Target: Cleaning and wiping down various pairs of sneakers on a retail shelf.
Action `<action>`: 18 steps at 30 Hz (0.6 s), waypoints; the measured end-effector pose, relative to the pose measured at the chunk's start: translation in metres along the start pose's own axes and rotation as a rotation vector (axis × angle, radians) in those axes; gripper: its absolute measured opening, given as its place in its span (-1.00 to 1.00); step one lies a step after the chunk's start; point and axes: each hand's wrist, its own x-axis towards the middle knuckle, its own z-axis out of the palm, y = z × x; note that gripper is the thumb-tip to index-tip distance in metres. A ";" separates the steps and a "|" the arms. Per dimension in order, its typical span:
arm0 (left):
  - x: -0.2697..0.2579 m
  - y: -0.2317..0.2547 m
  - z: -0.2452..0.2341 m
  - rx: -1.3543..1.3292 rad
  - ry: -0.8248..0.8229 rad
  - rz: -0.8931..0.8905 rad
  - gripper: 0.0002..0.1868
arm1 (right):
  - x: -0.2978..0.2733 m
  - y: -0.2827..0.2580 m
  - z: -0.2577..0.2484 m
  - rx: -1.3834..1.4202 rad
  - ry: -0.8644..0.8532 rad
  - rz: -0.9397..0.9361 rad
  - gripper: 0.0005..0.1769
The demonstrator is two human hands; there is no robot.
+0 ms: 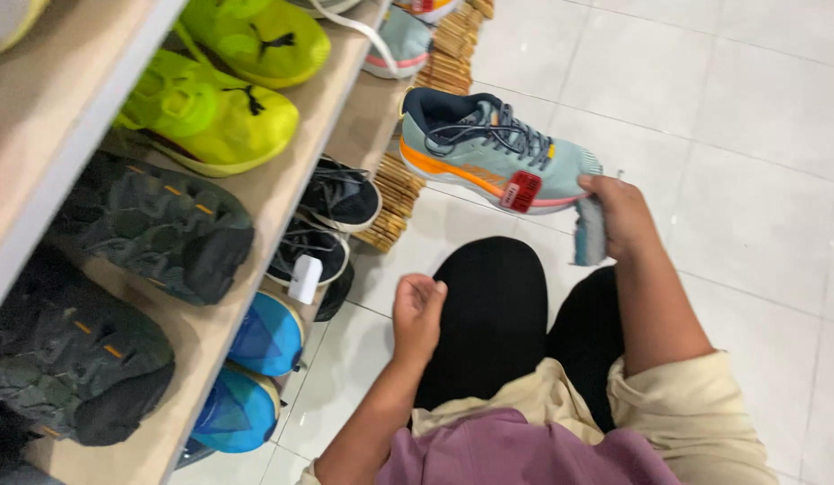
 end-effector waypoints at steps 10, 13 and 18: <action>-0.005 0.108 0.031 -0.186 -0.329 0.268 -0.04 | -0.112 0.003 -0.108 0.030 -0.115 0.039 -0.69; -0.009 0.116 0.042 -0.210 -0.521 0.274 0.07 | -0.115 0.022 -0.131 0.062 -0.166 0.011 -0.66; -0.015 0.084 0.051 0.066 -0.436 0.259 -0.03 | -0.110 0.031 -0.143 -0.071 0.022 0.173 -0.56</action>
